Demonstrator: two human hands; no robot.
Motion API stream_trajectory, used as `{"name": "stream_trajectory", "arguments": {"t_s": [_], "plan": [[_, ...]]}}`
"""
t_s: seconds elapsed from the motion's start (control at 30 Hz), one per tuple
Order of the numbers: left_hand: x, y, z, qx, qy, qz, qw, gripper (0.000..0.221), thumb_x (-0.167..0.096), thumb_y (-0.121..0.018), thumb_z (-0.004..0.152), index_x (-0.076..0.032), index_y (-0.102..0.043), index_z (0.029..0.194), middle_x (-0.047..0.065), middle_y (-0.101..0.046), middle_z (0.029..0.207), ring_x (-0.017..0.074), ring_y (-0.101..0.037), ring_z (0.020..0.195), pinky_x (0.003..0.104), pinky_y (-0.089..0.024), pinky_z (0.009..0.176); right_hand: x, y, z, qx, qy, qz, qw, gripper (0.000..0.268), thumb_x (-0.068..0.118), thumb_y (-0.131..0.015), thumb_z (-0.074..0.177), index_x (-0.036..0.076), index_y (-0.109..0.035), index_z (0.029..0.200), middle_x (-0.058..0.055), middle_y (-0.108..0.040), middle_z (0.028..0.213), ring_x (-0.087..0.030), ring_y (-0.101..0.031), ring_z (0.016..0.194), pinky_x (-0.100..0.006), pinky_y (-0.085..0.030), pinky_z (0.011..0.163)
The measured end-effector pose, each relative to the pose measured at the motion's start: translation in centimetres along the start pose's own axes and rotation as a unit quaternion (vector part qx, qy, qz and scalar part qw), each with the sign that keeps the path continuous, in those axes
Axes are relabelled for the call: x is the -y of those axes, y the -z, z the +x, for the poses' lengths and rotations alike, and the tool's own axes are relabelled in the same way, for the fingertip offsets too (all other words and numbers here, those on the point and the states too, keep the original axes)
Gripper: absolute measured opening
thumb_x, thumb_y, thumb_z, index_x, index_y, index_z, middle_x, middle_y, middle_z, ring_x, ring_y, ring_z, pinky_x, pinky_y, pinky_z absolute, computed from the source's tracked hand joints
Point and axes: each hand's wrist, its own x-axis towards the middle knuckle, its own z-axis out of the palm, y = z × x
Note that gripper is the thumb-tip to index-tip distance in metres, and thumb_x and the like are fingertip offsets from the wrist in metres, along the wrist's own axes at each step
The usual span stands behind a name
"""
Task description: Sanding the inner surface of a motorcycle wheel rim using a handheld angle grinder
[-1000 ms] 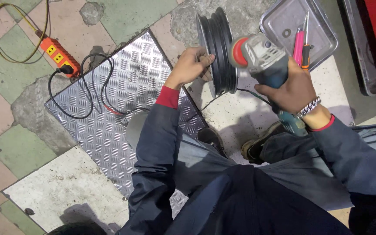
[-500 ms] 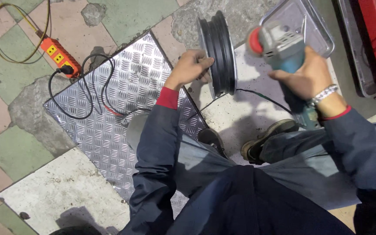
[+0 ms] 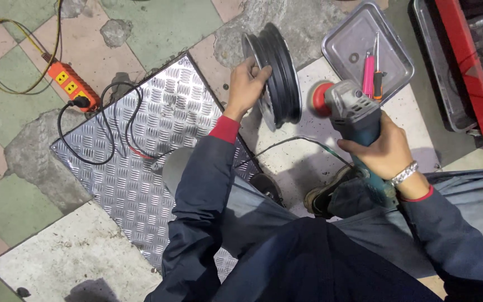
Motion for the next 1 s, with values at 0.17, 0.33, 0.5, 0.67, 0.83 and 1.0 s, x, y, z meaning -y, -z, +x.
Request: {"name": "stream_trajectory", "arguments": {"t_s": [0.17,0.33,0.5,0.67,0.83,1.0], "plan": [[0.9,0.7,0.4,-0.007,-0.036,0.046,0.998,0.034,-0.028,-0.066,0.094,-0.017,-0.042,0.074,-0.006,-0.037,0.065,0.0126,-0.038,0.063,0.034,-0.034,0.060,0.2,-1.7,0.1,0.021,-0.027,0.015,0.999,0.083,0.043,-0.086,0.064,0.006,-0.058,0.134,-0.023,-0.071,0.110,-0.037,-0.067,0.097,-0.047,-0.049,0.081],[0.8,1.2,0.1,0.039,-0.048,0.050,0.997,0.040,-0.039,-0.052,0.103,-0.018,-0.040,0.072,-0.004,-0.039,0.066,0.0128,-0.040,0.064,0.033,-0.032,0.059,0.5,-2.6,0.0,0.061,0.001,-0.006,0.998,0.073,0.048,-0.083,0.068,0.008,-0.053,0.121,-0.020,-0.070,0.089,-0.043,-0.065,0.079,-0.048,-0.047,0.069],[0.3,1.5,-0.1,0.075,-0.007,0.034,0.997,0.039,-0.039,-0.054,0.103,-0.019,-0.043,0.071,-0.004,-0.042,0.067,0.0115,-0.043,0.064,0.031,-0.037,0.062,2.7,-2.5,1.6,0.060,0.030,-0.019,0.998,0.079,0.045,-0.083,0.069,0.007,-0.051,0.130,-0.023,-0.072,0.107,-0.046,-0.068,0.091,-0.051,-0.052,0.073],[0.5,1.6,-0.1,0.078,-0.010,0.046,0.996,0.040,-0.039,-0.054,0.103,-0.018,-0.043,0.071,-0.004,-0.043,0.067,0.0121,-0.043,0.065,0.031,-0.036,0.063,3.0,-2.0,3.8,-0.005,0.185,0.006,0.983,0.074,0.034,-0.092,0.071,-0.004,-0.057,0.124,-0.023,-0.070,0.109,-0.041,-0.067,0.097,-0.049,-0.050,0.078],[0.8,1.5,0.0,0.079,-0.026,0.046,0.995,0.039,-0.041,-0.051,0.103,-0.015,-0.045,0.075,-0.002,-0.045,0.072,0.0143,-0.044,0.070,0.033,-0.036,0.066,3.2,-1.0,3.2,0.018,0.150,-0.015,0.988,0.079,0.036,-0.089,0.072,-0.001,-0.053,0.131,-0.025,-0.071,0.114,-0.047,-0.066,0.102,-0.051,-0.049,0.081],[0.7,1.6,-0.2,0.094,-0.022,0.043,0.994,0.039,-0.042,-0.050,0.103,-0.015,-0.044,0.075,0.000,-0.045,0.075,0.0162,-0.046,0.073,0.033,-0.038,0.068,3.0,-1.3,4.9,0.010,0.186,-0.016,0.982,0.085,0.038,-0.088,0.073,-0.002,-0.052,0.139,-0.023,-0.070,0.121,-0.043,-0.066,0.107,-0.050,-0.049,0.089]]}}
